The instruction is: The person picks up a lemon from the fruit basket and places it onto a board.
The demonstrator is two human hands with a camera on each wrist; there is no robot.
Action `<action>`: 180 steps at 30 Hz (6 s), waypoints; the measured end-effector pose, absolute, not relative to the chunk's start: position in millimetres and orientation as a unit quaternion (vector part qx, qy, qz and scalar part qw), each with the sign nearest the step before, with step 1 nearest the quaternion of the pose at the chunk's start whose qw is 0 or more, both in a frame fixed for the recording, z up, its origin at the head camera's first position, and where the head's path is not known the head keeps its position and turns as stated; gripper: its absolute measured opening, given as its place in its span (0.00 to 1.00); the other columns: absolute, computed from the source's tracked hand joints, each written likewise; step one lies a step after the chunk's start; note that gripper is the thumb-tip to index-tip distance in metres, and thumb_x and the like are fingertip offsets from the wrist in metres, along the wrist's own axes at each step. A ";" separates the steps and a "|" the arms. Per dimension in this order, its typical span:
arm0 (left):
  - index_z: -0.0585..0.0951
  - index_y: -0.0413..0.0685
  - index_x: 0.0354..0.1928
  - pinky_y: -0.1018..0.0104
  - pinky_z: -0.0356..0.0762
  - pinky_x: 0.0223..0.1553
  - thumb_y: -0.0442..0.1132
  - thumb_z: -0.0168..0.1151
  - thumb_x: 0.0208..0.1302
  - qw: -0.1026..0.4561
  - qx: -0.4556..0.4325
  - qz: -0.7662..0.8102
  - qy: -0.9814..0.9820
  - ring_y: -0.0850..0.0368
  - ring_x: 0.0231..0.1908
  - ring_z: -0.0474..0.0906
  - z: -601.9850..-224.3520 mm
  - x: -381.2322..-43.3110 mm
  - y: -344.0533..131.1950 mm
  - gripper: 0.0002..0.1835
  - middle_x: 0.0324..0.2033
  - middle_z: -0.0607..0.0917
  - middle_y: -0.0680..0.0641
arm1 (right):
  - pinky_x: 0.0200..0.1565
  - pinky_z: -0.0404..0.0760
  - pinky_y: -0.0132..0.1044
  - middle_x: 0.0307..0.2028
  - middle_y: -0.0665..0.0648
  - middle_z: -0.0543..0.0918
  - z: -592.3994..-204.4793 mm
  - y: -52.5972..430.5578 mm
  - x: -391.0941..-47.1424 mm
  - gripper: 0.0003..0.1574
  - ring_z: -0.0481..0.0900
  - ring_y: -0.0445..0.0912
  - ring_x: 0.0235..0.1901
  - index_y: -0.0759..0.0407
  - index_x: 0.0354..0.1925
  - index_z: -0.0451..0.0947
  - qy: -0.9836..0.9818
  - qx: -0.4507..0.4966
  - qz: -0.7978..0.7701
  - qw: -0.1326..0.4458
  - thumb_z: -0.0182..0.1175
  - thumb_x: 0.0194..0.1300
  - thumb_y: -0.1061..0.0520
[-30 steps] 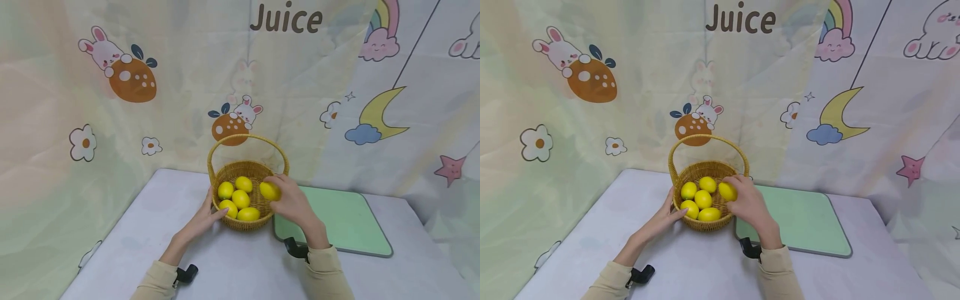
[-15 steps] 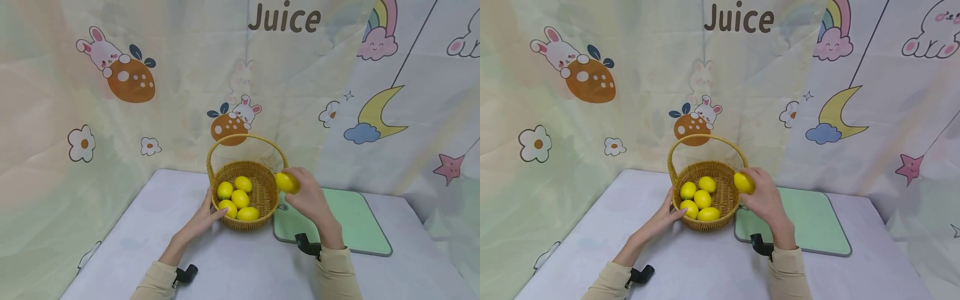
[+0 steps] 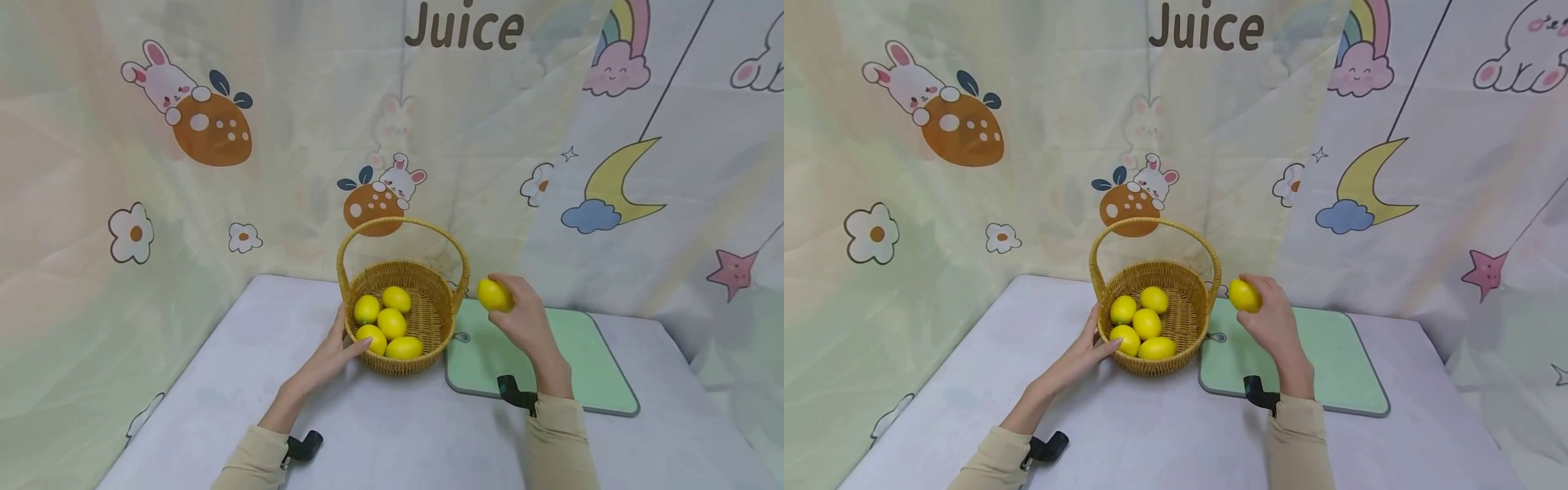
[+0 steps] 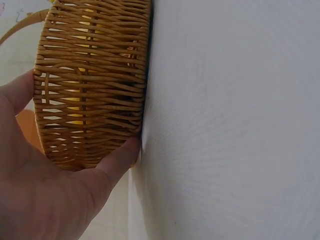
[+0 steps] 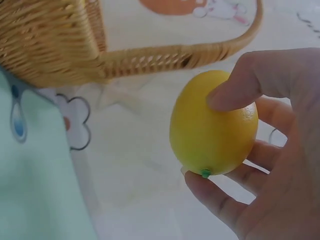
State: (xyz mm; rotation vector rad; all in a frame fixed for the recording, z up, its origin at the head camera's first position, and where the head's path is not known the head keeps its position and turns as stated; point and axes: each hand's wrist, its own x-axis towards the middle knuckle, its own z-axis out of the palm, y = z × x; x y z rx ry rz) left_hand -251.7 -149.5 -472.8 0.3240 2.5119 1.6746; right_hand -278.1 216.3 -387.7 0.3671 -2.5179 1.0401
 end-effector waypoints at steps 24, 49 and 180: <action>0.28 0.69 0.77 0.39 0.41 0.76 0.60 0.59 0.68 0.050 0.105 0.557 0.823 0.48 0.79 0.39 -474.1 -252.0 -147.6 0.54 0.79 0.31 0.56 | 0.53 0.75 0.60 0.57 0.68 0.78 -460.5 224.2 -329.2 0.36 0.75 0.62 0.53 0.62 0.62 0.75 -0.927 0.144 0.323 0.127 0.64 0.52 0.66; 0.29 0.71 0.77 0.39 0.40 0.76 0.61 0.59 0.68 0.045 0.116 0.557 0.821 0.50 0.79 0.36 -473.7 -252.0 -149.8 0.53 0.79 0.32 0.58 | 0.69 0.59 0.67 0.67 0.72 0.69 -457.7 219.0 -332.5 0.40 0.63 0.68 0.68 0.66 0.66 0.71 -0.919 0.177 0.340 0.093 0.56 0.52 0.75; 0.27 0.72 0.76 0.40 0.38 0.76 0.64 0.57 0.67 0.054 0.102 0.541 0.833 0.52 0.79 0.36 -475.1 -253.2 -151.3 0.54 0.79 0.31 0.57 | 0.42 0.75 0.49 0.46 0.46 0.85 -417.3 92.5 -283.8 0.22 0.76 0.45 0.38 0.42 0.50 0.80 -0.951 0.244 0.178 -0.066 0.70 0.57 0.56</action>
